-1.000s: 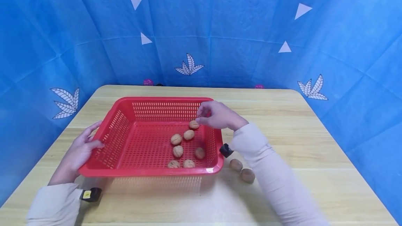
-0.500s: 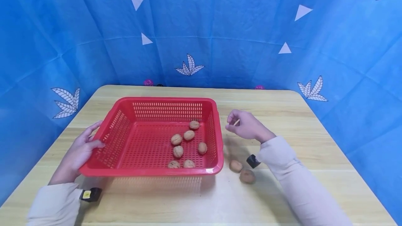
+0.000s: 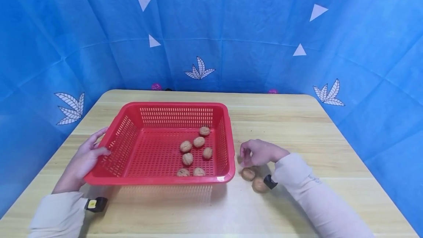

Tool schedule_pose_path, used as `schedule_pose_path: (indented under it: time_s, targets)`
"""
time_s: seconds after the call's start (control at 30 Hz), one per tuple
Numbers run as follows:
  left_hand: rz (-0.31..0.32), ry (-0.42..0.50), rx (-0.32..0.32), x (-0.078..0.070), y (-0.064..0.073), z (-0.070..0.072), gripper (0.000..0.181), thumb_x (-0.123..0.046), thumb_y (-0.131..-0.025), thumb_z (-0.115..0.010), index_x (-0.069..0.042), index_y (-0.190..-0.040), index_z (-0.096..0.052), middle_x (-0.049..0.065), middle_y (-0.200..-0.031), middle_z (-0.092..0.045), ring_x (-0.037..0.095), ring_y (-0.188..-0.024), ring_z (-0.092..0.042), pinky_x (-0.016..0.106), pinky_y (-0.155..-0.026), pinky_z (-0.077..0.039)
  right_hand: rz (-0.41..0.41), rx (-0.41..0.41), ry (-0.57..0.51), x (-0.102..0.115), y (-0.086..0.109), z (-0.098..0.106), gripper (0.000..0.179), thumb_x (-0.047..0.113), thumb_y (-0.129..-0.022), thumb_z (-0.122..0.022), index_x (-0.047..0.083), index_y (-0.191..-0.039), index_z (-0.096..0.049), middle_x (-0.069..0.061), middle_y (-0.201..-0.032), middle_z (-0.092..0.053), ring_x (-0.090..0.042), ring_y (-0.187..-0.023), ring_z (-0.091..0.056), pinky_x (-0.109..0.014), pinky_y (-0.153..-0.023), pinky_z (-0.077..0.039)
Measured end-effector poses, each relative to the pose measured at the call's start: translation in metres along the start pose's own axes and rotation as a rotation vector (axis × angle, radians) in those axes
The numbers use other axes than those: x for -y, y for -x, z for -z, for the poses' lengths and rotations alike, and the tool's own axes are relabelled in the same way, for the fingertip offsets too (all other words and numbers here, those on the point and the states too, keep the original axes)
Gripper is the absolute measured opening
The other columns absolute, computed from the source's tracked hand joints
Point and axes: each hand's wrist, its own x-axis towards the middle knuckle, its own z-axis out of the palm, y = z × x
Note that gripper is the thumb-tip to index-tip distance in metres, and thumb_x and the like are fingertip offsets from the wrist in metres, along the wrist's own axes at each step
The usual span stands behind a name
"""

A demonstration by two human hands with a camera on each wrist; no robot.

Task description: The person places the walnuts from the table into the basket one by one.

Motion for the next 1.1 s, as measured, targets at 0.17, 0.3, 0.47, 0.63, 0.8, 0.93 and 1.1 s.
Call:
schedule_pose_path:
  time_s: [0.17,0.3,0.47,0.63,0.8,0.93,1.1]
  targets:
    - [0.009,0.006,0.000,0.000,0.000,0.000,0.083,-0.018,-0.096,-0.060,-0.034,-0.157,-0.005,-0.011,-0.115,-0.049,0.009,-0.091,-0.067,0.044,-0.078,-0.056,-0.043,0.063,-0.028,0.002,-0.001,-0.007,0.021,0.012,-0.079,-0.079,0.014,-0.094,-0.064,0.003,-0.086,-0.061,-0.015,-0.083,-0.058,-0.037,-0.080,-0.049]
    - [0.011,0.007,-0.001,0.000,0.000,-0.001,0.083,-0.018,-0.096,-0.060,-0.033,-0.157,-0.005,-0.008,-0.118,-0.047,0.008,-0.091,-0.066,0.044,-0.079,-0.056,-0.030,0.087,-0.051,0.002,-0.002,-0.009,0.020,0.007,-0.077,-0.079,0.011,-0.090,-0.063,0.002,-0.083,-0.061,-0.015,-0.080,-0.058,-0.034,-0.078,-0.049]
    - [0.007,0.005,0.000,0.000,-0.001,0.000,0.083,-0.018,-0.096,-0.060,-0.034,-0.157,-0.005,-0.007,-0.120,-0.046,0.008,-0.091,-0.066,0.043,-0.079,-0.056,-0.022,0.101,-0.060,0.003,-0.003,-0.011,0.017,0.002,-0.077,-0.076,0.009,-0.086,-0.063,0.002,-0.081,-0.062,-0.015,-0.077,-0.058,-0.032,-0.075,-0.049]
    - [0.000,0.000,0.000,0.001,0.000,0.000,0.082,-0.017,-0.096,-0.060,-0.033,-0.157,-0.006,-0.008,-0.118,-0.047,0.008,-0.090,-0.066,0.042,-0.078,-0.056,-0.002,0.093,-0.084,0.001,-0.003,-0.009,0.016,-0.002,-0.077,-0.071,0.010,-0.085,-0.065,0.000,-0.077,-0.063,-0.016,-0.073,-0.059,-0.033,-0.071,-0.051]
    - [-0.017,-0.023,-0.006,0.001,0.001,-0.001,0.083,-0.018,-0.096,-0.060,-0.032,-0.157,-0.005,0.004,-0.128,-0.043,0.008,-0.091,-0.066,0.042,-0.078,-0.056,0.027,0.021,-0.178,-0.007,-0.004,-0.001,0.009,0.000,-0.085,-0.065,0.004,-0.092,-0.067,-0.003,-0.077,-0.064,-0.018,-0.068,-0.060,-0.035,-0.064,-0.054]
    - [-0.022,-0.025,-0.009,0.000,0.001,-0.002,0.083,-0.018,-0.096,-0.060,-0.032,-0.157,-0.005,0.011,-0.135,-0.038,0.007,-0.091,-0.065,0.042,-0.079,-0.056,0.013,-0.046,-0.325,-0.014,-0.007,0.007,0.010,0.002,-0.089,-0.061,0.000,-0.098,-0.066,-0.008,-0.083,-0.063,-0.022,-0.071,-0.061,-0.039,-0.064,-0.057]
    - [-0.024,-0.025,-0.008,0.000,0.001,-0.002,0.083,-0.018,-0.096,-0.060,-0.032,-0.157,-0.005,0.013,-0.136,-0.037,0.007,-0.091,-0.065,0.043,-0.079,-0.056,0.006,-0.110,-0.426,-0.015,-0.009,0.019,0.018,0.002,-0.092,-0.057,-0.007,-0.106,-0.063,-0.010,-0.082,-0.063,-0.024,-0.075,-0.061,-0.044,-0.072,-0.057]
